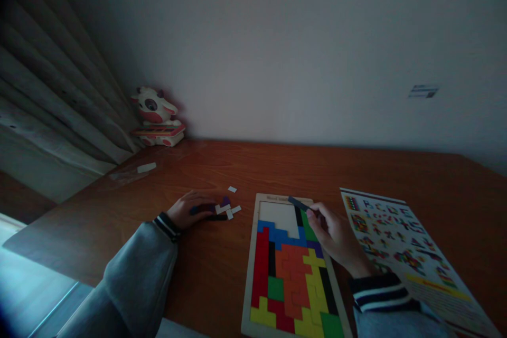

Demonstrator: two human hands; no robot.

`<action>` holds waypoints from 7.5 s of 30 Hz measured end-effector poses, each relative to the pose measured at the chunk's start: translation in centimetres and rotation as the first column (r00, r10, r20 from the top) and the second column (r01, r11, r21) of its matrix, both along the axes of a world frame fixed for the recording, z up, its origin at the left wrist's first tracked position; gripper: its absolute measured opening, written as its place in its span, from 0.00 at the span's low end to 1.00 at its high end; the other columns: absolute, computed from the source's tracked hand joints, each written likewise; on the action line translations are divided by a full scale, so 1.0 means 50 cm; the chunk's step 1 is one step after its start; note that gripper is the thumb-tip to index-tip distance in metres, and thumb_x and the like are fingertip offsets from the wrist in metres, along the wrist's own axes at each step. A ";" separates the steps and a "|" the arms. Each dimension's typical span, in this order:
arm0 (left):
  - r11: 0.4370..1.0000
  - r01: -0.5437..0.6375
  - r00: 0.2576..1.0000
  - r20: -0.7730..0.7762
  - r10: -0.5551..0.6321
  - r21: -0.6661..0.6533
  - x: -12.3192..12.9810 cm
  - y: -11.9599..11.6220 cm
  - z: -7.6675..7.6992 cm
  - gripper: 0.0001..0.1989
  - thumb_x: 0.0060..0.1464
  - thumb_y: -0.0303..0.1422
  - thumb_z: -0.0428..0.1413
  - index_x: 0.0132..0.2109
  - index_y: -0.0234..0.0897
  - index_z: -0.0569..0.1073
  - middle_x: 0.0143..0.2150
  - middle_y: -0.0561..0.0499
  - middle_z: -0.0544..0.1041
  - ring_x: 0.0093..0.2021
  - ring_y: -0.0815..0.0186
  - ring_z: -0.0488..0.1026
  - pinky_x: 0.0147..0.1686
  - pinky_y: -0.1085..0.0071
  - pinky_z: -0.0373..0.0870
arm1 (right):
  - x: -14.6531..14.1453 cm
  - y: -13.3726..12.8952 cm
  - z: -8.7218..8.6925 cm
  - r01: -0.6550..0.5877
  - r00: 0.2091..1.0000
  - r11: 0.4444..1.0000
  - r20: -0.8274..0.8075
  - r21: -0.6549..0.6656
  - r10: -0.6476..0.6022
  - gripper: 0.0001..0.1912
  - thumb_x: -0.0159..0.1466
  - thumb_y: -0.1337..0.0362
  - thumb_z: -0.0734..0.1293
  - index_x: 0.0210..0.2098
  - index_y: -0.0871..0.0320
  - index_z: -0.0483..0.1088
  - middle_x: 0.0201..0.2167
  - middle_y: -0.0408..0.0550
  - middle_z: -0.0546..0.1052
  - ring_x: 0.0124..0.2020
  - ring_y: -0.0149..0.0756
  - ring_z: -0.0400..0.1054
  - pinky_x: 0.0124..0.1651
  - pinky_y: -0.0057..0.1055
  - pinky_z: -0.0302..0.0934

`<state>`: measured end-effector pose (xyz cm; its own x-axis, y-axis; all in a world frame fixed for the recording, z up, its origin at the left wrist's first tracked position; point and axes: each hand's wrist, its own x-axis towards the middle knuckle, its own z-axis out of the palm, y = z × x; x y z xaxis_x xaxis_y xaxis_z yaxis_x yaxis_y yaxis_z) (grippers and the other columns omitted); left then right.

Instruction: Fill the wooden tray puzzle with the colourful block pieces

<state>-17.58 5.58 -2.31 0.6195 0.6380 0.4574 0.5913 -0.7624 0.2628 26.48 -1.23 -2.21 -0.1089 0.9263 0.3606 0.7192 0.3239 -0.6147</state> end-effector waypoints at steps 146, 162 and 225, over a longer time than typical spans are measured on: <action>1.000 0.014 0.999 -0.046 -0.015 -0.009 0.032 -0.004 0.009 0.20 0.57 0.43 0.61 0.54 0.42 0.76 0.53 0.46 0.79 0.53 0.57 0.77 0.54 0.59 0.72 | -0.026 0.062 -0.030 -0.011 0.998 0.994 0.058 0.112 0.005 0.17 0.70 0.51 0.59 0.46 0.54 0.72 0.45 0.52 0.75 0.49 0.44 0.70 0.52 0.44 0.65; 0.999 0.020 1.000 -0.008 -0.020 0.047 0.054 -0.009 0.014 0.15 0.57 0.40 0.61 0.50 0.40 0.77 0.49 0.45 0.81 0.49 0.58 0.78 0.51 0.59 0.73 | -0.030 0.059 -0.026 -0.019 0.998 0.994 0.062 0.108 0.012 0.16 0.70 0.52 0.59 0.46 0.53 0.72 0.46 0.52 0.75 0.49 0.44 0.70 0.53 0.45 0.64; 0.996 -0.091 0.996 0.015 0.091 -0.021 -0.038 -0.036 -0.012 0.16 0.60 0.43 0.59 0.52 0.43 0.78 0.49 0.46 0.80 0.49 0.59 0.78 0.50 0.60 0.76 | -0.029 0.064 -0.038 -0.021 0.997 0.992 0.070 0.128 0.012 0.16 0.69 0.53 0.59 0.46 0.53 0.72 0.46 0.52 0.75 0.49 0.44 0.70 0.53 0.44 0.65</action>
<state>-19.48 3.77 -2.89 0.5514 0.7008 0.4527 0.6535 -0.7001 0.2878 25.03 1.98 -4.13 -0.1527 0.8705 0.4679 0.7519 0.4096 -0.5166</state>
